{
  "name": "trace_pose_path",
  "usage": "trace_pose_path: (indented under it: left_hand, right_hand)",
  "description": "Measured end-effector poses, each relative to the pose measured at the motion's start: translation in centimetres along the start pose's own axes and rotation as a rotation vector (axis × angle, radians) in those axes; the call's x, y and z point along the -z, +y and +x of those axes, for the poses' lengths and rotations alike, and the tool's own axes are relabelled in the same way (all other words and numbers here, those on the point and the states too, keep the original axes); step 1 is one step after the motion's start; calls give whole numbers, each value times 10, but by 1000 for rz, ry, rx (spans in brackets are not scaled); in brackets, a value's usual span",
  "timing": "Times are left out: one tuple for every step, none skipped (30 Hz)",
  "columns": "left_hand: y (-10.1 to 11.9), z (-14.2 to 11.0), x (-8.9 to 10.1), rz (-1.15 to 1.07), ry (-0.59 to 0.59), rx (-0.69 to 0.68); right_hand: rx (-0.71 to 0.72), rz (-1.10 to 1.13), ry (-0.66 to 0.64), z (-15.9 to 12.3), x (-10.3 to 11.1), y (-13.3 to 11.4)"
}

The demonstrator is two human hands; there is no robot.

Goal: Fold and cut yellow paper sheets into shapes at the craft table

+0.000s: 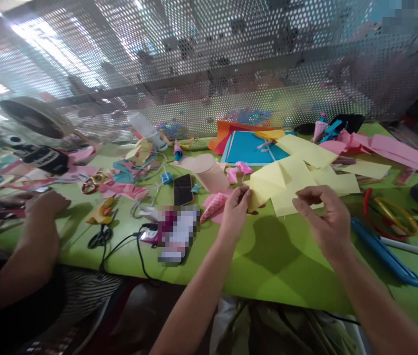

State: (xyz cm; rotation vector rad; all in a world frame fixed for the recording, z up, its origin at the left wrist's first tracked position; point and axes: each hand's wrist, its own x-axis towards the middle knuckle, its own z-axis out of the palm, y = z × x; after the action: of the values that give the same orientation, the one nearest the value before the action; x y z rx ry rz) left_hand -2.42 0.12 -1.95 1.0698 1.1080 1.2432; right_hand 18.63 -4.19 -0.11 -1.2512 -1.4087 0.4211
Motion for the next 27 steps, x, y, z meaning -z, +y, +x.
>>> trace_pose_path:
  left_hand:
    - [0,0,-1,-62,15,23]
    - [-1,0,-3,-108,27,36]
    - [-1,-1,-5,-141,36,41]
    - [-2,-2,-7,-161,42,43]
    - [-3,-4,-10,-166,42,39]
    - [-4,-6,-13,-160,39,26]
    - [-5,-7,-16,-150,34,8]
    - [-6,-9,-18,-144,24,-9]
    - [-7,-11,-21,-148,7,-19]
    - [-8,-12,-23,-161,-15,-20]
    - [-8,-14,-25,-179,-39,-10]
    - [-8,-15,-26,-195,-65,8]
    - [-8,-15,-26,-206,-92,28]
    - [-8,-16,-27,-213,-116,45]
    - [-7,-15,-27,-219,-137,58]
    - [-7,-15,-26,-224,-159,67]
    - [-7,-15,-26,-230,-180,73]
    - [-8,-14,-26,-236,-197,78]
    - [-8,-13,-25,-241,-209,83]
    - [-8,-12,-25,-241,-219,88]
    - [-9,-12,-25,-240,-225,92]
    - [-9,-12,-25,-239,-226,94]
    - [-9,-11,-25,-238,-225,94]
    - [-9,-12,-25,-237,-225,92]
    - [-9,-12,-25,-237,-224,90]
    - [-8,-12,-25,-238,-224,89]
    - [-8,-12,-25,-239,-225,89]
  right_hand:
    - [-67,49,-49,-2,-3,3]
    - [-140,98,-101,-3,-7,6]
    - [-211,140,-149,-5,-11,9]
    - [-271,169,-199,-6,-16,10]
    - [-318,192,-238,-7,-20,10]
    - [-351,211,-269,-8,-24,9]
    - [-372,223,-297,-8,-28,7]
    - [-383,229,-325,-9,-31,4]
    - [-390,228,-351,-9,-33,1]
    - [-393,217,-367,-9,-35,-2]
    - [-396,194,-372,-8,-35,-4]
    - [-400,163,-363,-8,-36,-5]
    - [-405,138,-345,-7,-35,-5]
    - [-409,127,-326,-7,-35,-4]
    - [-415,132,-316,-7,-34,-2]
    - [-426,152,-308,-6,-34,0]
    - [-439,181,-302,-6,-33,3]
    - [-452,213,-294,-6,-33,5]
    - [-464,240,-286,-6,-34,6]
    - [-476,261,-277,-7,-34,7]
    - [-485,277,-269,-7,-35,8]
    - [-489,294,-263,-7,-35,8]
    - [-492,312,-260,-8,-36,8]
    - [-497,332,-255,-8,-36,9]
    - [-502,354,-251,-8,-37,9]
    - [-508,378,-249,-8,-37,10]
    - [-517,400,-253,-8,-37,10]
